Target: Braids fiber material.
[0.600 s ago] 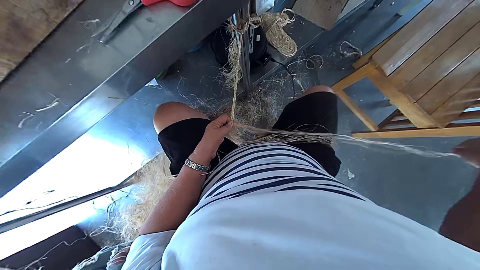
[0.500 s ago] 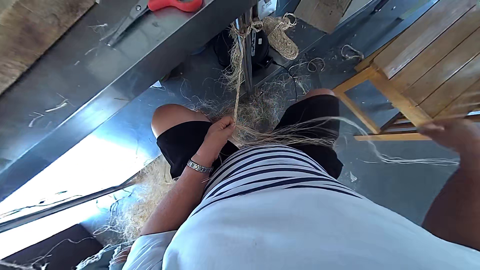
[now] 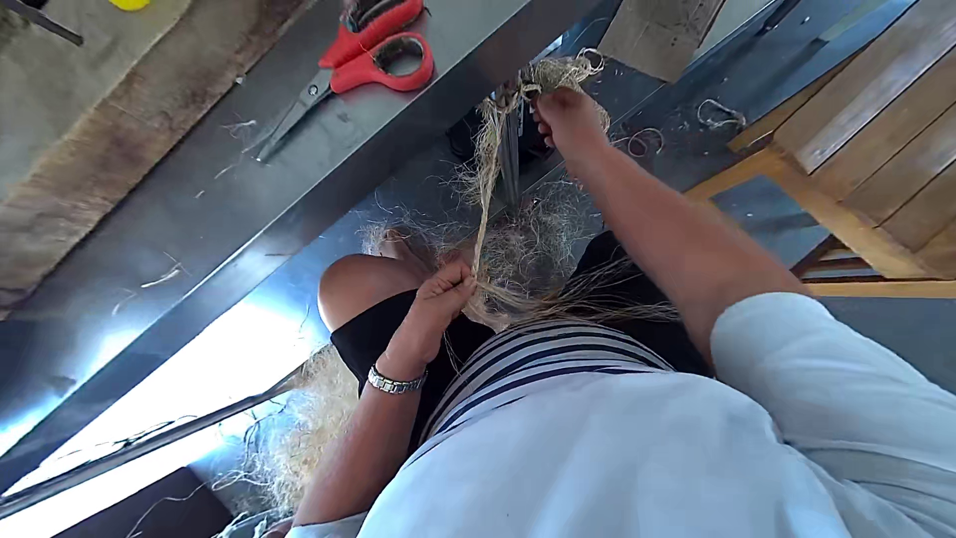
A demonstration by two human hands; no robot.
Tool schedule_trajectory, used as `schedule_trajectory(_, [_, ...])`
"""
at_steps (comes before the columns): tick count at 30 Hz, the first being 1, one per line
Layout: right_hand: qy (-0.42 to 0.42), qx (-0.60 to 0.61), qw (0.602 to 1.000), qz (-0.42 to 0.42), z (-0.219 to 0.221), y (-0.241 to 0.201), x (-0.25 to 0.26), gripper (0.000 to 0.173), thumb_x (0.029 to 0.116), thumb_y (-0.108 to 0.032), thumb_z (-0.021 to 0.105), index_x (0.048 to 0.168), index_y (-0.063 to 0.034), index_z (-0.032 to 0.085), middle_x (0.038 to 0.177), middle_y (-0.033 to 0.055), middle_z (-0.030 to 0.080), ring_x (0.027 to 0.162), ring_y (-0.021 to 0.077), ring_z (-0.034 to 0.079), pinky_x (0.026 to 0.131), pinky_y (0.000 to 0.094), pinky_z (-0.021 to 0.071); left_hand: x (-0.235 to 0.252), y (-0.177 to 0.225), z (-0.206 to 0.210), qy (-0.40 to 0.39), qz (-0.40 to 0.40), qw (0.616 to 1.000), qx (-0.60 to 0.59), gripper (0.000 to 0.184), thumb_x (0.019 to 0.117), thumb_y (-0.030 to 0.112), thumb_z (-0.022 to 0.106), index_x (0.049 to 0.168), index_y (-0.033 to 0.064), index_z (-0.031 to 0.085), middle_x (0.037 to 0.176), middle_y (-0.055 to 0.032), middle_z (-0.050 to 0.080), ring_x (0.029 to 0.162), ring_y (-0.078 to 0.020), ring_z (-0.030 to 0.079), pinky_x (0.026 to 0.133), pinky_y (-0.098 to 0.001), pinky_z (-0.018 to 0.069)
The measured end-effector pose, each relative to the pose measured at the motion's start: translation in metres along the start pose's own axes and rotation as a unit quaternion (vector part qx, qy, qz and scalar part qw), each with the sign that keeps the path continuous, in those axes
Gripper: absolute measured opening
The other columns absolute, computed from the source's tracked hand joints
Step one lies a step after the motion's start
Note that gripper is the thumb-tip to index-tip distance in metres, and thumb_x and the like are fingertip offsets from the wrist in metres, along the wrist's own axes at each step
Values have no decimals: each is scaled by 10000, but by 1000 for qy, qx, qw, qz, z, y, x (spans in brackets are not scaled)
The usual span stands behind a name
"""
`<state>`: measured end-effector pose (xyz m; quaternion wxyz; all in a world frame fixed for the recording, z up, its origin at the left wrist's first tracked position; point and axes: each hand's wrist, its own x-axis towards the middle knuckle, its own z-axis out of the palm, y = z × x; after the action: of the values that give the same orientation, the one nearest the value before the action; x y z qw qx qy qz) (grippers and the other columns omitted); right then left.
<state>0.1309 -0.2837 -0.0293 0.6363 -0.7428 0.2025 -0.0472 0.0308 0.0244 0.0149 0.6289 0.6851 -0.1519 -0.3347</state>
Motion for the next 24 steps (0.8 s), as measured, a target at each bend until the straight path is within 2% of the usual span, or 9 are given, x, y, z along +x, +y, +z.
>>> schedule_trajectory(3, [34, -22, 998, 56, -2, 3, 35, 269, 1060, -184, 447, 1187, -1, 598, 966, 56, 619, 794, 111, 594, 706, 301, 515, 8, -13, -4, 11, -40, 999, -13, 234, 1012, 81, 479, 821, 183, 566, 625, 116, 442, 520, 28, 370, 505, -135, 321])
schedule_trajectory(6, [-102, -196, 975, 35, 8, 14, 28, 324, 971, -151, 627, 1212, 63, 659, 1144, 236, 685, 1031, 339, 673, 945, 541, 532, 10, -15, -9, -12, -36, 998, -50, 244, 991, 73, 499, 796, 193, 581, 634, 129, 473, 543, 46, 406, 525, -119, 341])
schedule_trajectory(8, [-179, -253, 951, -27, 39, 19, 6, 480, 977, -151, 657, 1397, 64, 567, 1234, 293, 658, 1127, 419, 654, 1016, 596, 490, 12, -13, -12, -39, -33, 996, -73, 234, 974, 95, 518, 792, 214, 603, 659, 141, 519, 578, 54, 454, 557, -118, 381])
schedule_trajectory(10, [-192, -219, 957, 8, 70, 19, -9, 696, 995, -190, 662, 1534, 96, 327, 1273, 295, 625, 1122, 373, 657, 1017, 521, 504, 14, -12, -12, -58, -35, 994, -92, 237, 966, 109, 529, 782, 236, 608, 666, 154, 529, 595, 62, 466, 570, -117, 390])
schedule_trajectory(13, [-133, 20, 984, 117, 103, 28, 4, 518, 1046, -305, 599, 1420, 19, 445, 1054, 130, 658, 769, 146, 654, 681, 296, 566, 13, -12, -10, -68, -36, 991, -107, 245, 964, 106, 531, 771, 238, 603, 659, 155, 522, 593, 64, 462, 571, -116, 387])
schedule_trajectory(16, [-52, 202, 957, 200, 125, 14, 27, 476, 1051, -355, 586, 1400, -44, 496, 1102, 99, 612, 784, 148, 640, 655, 284, 560, 13, -14, -10, -68, -31, 992, -106, 243, 965, 108, 527, 776, 240, 603, 657, 161, 513, 592, 66, 456, 568, -114, 378])
schedule_trajectory(18, [-3, 277, 947, 163, 137, 3, 31, 301, 1084, -242, 521, 1322, -59, 501, 926, 60, 570, 676, 119, 584, 591, 250, 525, 13, -14, -10, -52, -25, 994, -93, 245, 966, 101, 515, 788, 234, 617, 678, 167, 532, 610, 70, 470, 584, -116, 393])
schedule_trajectory(21, [-74, 118, 990, -3, 141, 17, 22, 250, 1090, -113, 424, 987, 45, 587, 668, 22, 540, 551, 65, 524, 560, 222, 486, 10, -11, -12, -13, 1, 999, -48, 243, 983, 71, 492, 816, 204, 610, 726, 159, 561, 659, 66, 501, 630, -122, 421])
schedule_trajectory(24, [-316, -229, 907, -154, 113, 28, -25, 255, 1034, -87, 544, 1030, 128, 680, 942, 251, 687, 908, 346, 674, 881, 517, 520, 12, -2, -21, 3, 39, 997, 61, 184, 976, 81, 519, 833, 148, 613, 764, 122, 558, 694, 48, 515, 654, -141, 441])
